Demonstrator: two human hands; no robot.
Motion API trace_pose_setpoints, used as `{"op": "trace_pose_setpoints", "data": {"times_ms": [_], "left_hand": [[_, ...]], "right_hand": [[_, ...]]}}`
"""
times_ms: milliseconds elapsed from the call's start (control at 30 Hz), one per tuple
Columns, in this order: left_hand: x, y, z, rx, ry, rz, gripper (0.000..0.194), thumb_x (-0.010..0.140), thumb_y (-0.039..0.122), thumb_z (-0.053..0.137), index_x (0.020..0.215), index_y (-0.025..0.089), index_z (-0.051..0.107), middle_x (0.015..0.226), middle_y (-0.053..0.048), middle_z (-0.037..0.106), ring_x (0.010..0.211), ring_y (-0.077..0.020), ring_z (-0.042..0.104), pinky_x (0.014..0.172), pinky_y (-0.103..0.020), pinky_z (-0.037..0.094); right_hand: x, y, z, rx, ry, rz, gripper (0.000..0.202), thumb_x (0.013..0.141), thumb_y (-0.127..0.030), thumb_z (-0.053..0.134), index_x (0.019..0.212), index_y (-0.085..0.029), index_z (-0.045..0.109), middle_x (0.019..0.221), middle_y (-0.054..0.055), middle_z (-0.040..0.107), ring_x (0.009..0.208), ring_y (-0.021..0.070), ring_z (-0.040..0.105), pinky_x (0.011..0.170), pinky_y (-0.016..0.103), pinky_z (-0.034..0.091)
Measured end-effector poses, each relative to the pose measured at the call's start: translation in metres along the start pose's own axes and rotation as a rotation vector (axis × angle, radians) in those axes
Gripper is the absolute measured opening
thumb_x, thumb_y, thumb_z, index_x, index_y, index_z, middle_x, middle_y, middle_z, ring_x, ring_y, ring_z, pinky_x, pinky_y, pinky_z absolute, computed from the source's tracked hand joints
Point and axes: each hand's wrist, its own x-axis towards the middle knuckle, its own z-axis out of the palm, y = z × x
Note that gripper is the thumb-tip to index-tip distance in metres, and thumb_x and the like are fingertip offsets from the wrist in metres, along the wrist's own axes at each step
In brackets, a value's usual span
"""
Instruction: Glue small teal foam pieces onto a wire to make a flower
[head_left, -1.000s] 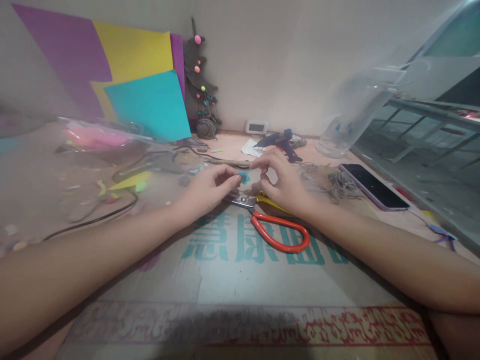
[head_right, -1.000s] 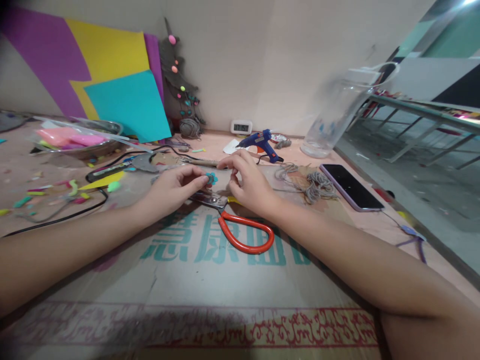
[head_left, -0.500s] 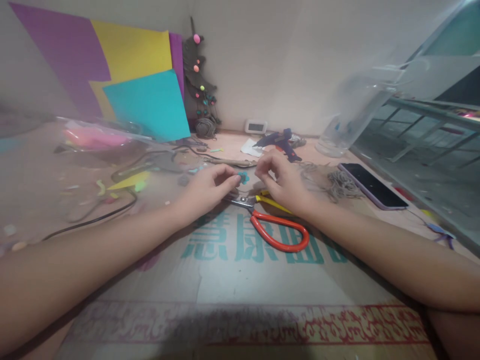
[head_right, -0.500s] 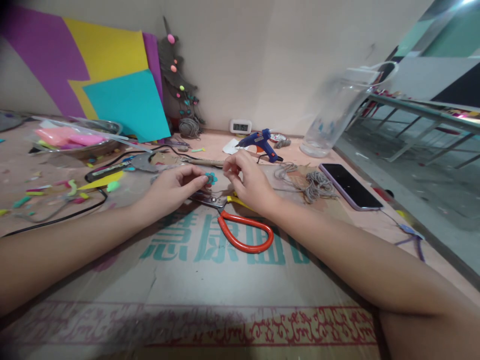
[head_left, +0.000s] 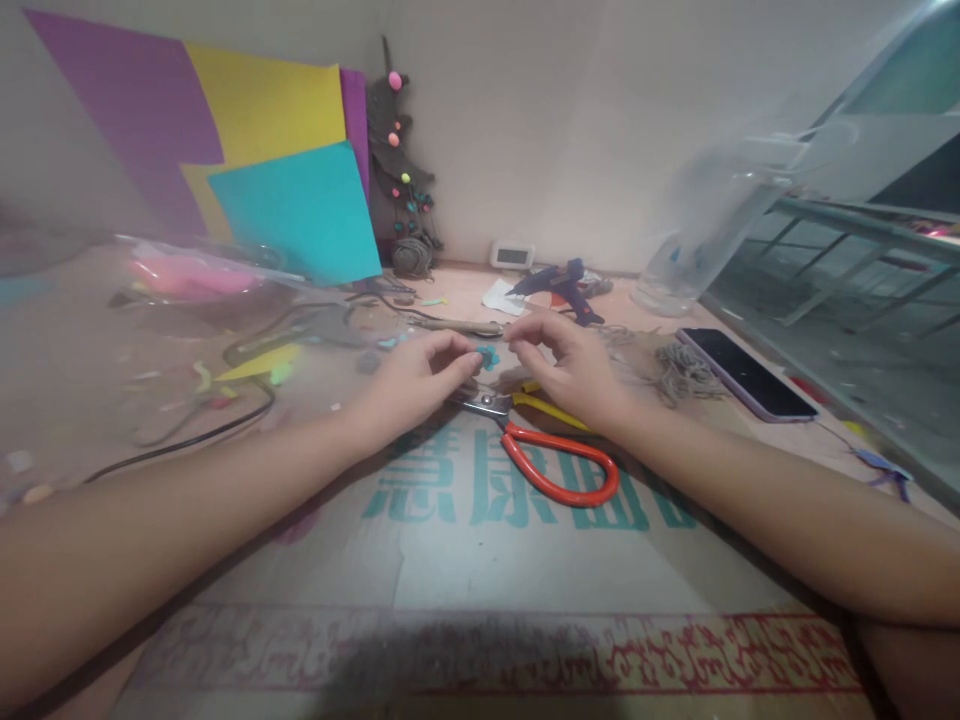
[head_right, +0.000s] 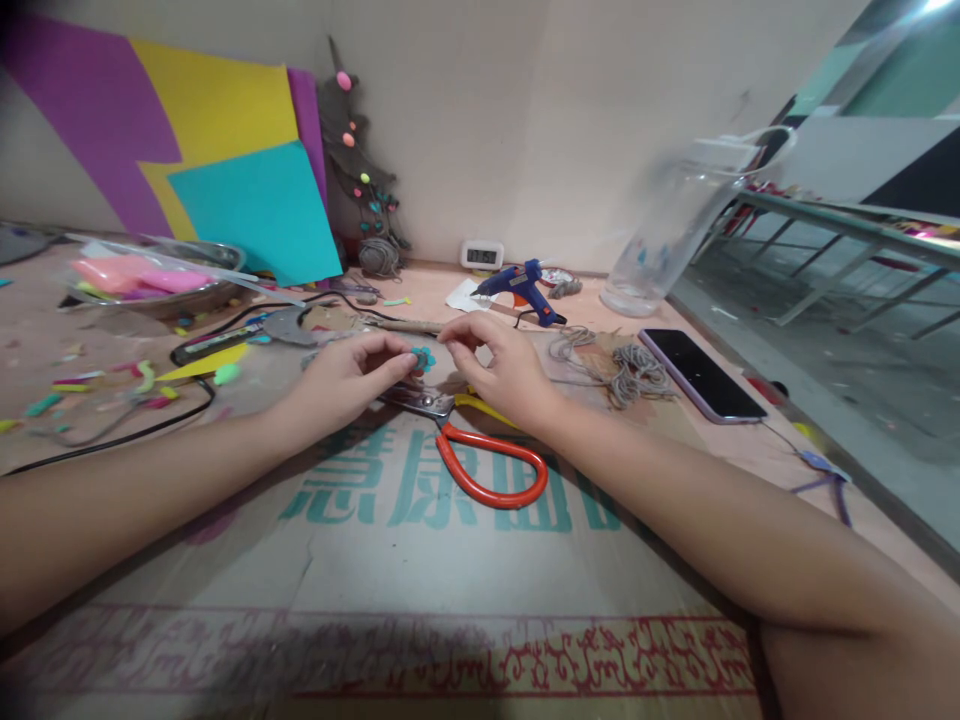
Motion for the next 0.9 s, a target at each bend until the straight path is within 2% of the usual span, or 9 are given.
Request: {"op": "trace_pose_setpoints", "data": {"times_ms": [233,400,900], "left_hand": [[-0.0006,0.0017,0.0003,-0.022,-0.006,-0.031,0.03,0.09,0.047,0.061,0.09,0.017,0.064,0.085,-0.002,0.071,0.074,-0.016,0.067,0.067,-0.026,0.05],[-0.0005,0.0014,0.0003,-0.018,-0.004,-0.03,0.03,0.089,0.048,0.061,0.09,0.018,0.064,0.086,-0.003,0.072,0.075,-0.0169,0.068,0.069,-0.027,0.051],[-0.0007,0.0013,0.001,-0.035,-0.005,-0.035,0.029,0.089,0.047,0.062,0.09,0.017,0.064,0.086,-0.003,0.072,0.076,-0.0164,0.068,0.069,-0.026,0.051]], "right_hand": [[0.0017,0.0072,0.001,-0.001,0.011,-0.129,0.031,0.077,0.001,0.046,0.095,-0.022,0.057,0.096,0.006,0.059,0.094,0.0207,0.057,0.086,0.038,0.046],[0.0023,0.0078,0.0016,-0.016,0.008,-0.134,0.035,0.072,0.004,0.045,0.093,-0.023,0.054,0.09,0.004,0.055,0.088,0.0199,0.054,0.083,0.037,0.045],[0.0024,0.0077,0.0026,0.019,-0.033,-0.086,0.036,0.066,0.004,0.045,0.092,-0.022,0.049,0.088,0.002,0.05,0.079,0.0163,0.049,0.072,0.031,0.041]]}}
